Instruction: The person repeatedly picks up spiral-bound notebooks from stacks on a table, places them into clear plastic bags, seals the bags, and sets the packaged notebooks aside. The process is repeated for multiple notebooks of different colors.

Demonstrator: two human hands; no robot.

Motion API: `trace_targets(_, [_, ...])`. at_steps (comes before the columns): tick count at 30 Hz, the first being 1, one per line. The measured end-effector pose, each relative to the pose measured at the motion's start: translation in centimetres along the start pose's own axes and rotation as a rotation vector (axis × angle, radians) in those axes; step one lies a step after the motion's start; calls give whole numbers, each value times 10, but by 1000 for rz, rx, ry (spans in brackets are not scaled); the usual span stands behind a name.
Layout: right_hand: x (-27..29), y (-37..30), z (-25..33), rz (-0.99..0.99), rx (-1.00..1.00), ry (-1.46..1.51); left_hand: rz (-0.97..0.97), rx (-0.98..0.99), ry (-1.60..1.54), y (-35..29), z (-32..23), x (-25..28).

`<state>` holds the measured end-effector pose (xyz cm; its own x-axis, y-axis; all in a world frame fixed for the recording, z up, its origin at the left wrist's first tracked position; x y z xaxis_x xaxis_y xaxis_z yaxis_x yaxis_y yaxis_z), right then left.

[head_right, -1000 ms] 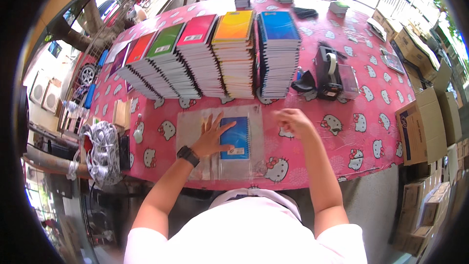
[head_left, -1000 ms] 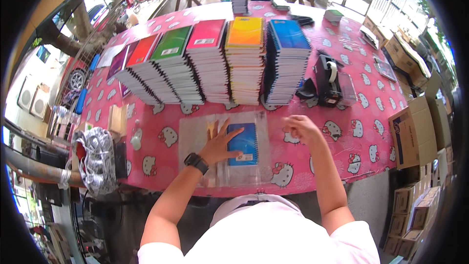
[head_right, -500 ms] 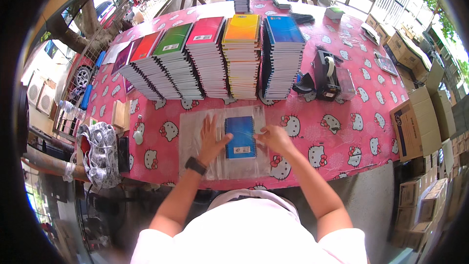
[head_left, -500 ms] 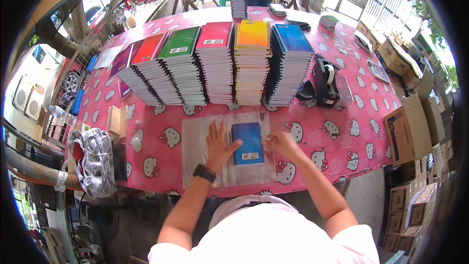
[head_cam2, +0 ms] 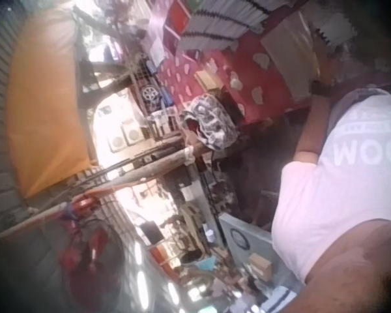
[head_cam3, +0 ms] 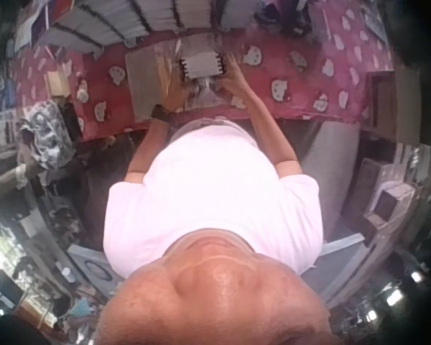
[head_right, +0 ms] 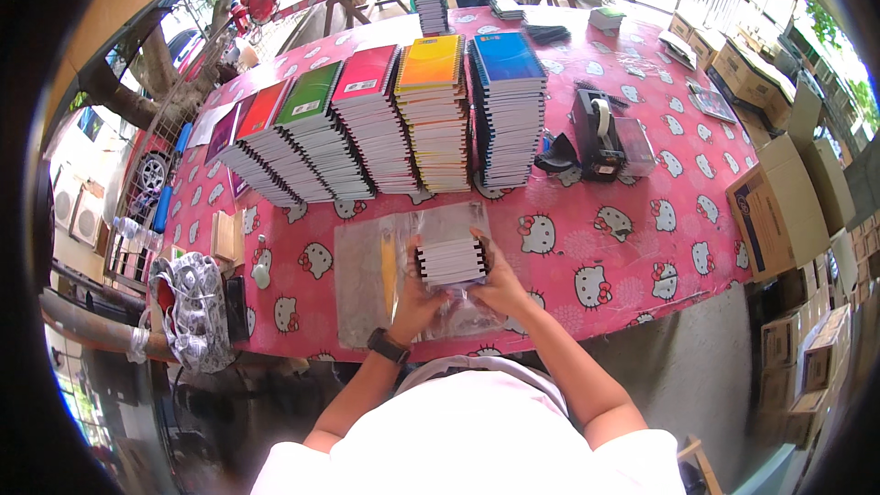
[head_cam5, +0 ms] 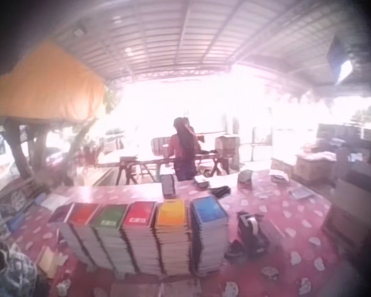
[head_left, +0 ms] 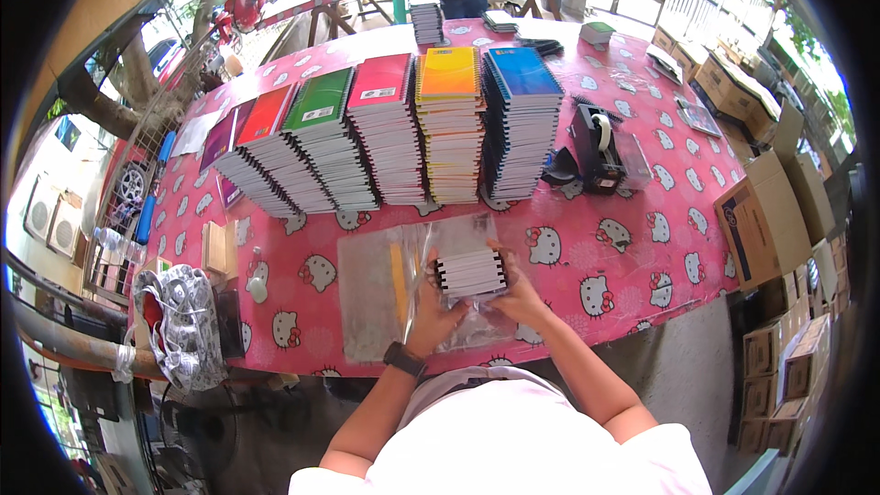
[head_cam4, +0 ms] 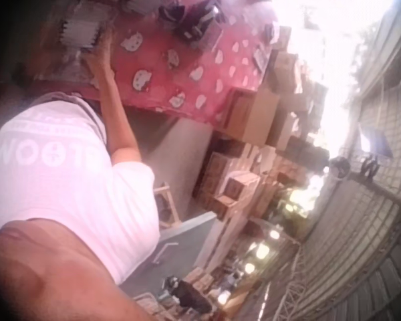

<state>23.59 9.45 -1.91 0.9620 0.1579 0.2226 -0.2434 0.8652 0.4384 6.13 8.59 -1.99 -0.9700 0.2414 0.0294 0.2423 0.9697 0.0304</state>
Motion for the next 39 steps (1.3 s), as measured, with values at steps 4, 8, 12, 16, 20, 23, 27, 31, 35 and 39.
trace_targets(4, [-7,10,1,-32,-98,163,-31,91,-84,4,4,-8])
trace_targets(8, [16,7,23,9,58,-31,-59,71,100,-3,1,9])
trace_targets(12, [48,-2,38,78,253,-237,-194,-156,362,-22,-14,21])
trace_targets(16, [34,14,50,272,330,-342,-162,-188,547,-24,-32,14])
trace_targets(20, [37,19,44,418,330,-389,-100,-216,733,-21,-35,19])
trace_targets(23, [39,25,41,517,274,-289,-50,-193,796,-14,-41,20])
trace_targets(27, [41,28,33,573,255,-166,-14,-204,1011,-8,-45,26])
trace_targets(31, [41,27,35,645,289,-335,-68,-224,1070,-10,-51,28])
trace_targets(35, [40,31,40,650,304,-428,-56,-199,1169,-19,-51,29])
trace_targets(39, [40,30,44,639,293,-389,51,-184,1180,-15,-56,32])
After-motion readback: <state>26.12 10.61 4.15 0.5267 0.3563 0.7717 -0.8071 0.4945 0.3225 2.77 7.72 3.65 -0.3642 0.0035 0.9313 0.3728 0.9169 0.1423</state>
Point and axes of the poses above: each hand's wrist, its own y-axis towards the middle knuckle, its own x-axis out of the back of the hand, z = x × y, the point moved 2 cm from there along y, towards the middle knuckle, and after that the axes turned 15 degrees about x, right-handed, at the moved point
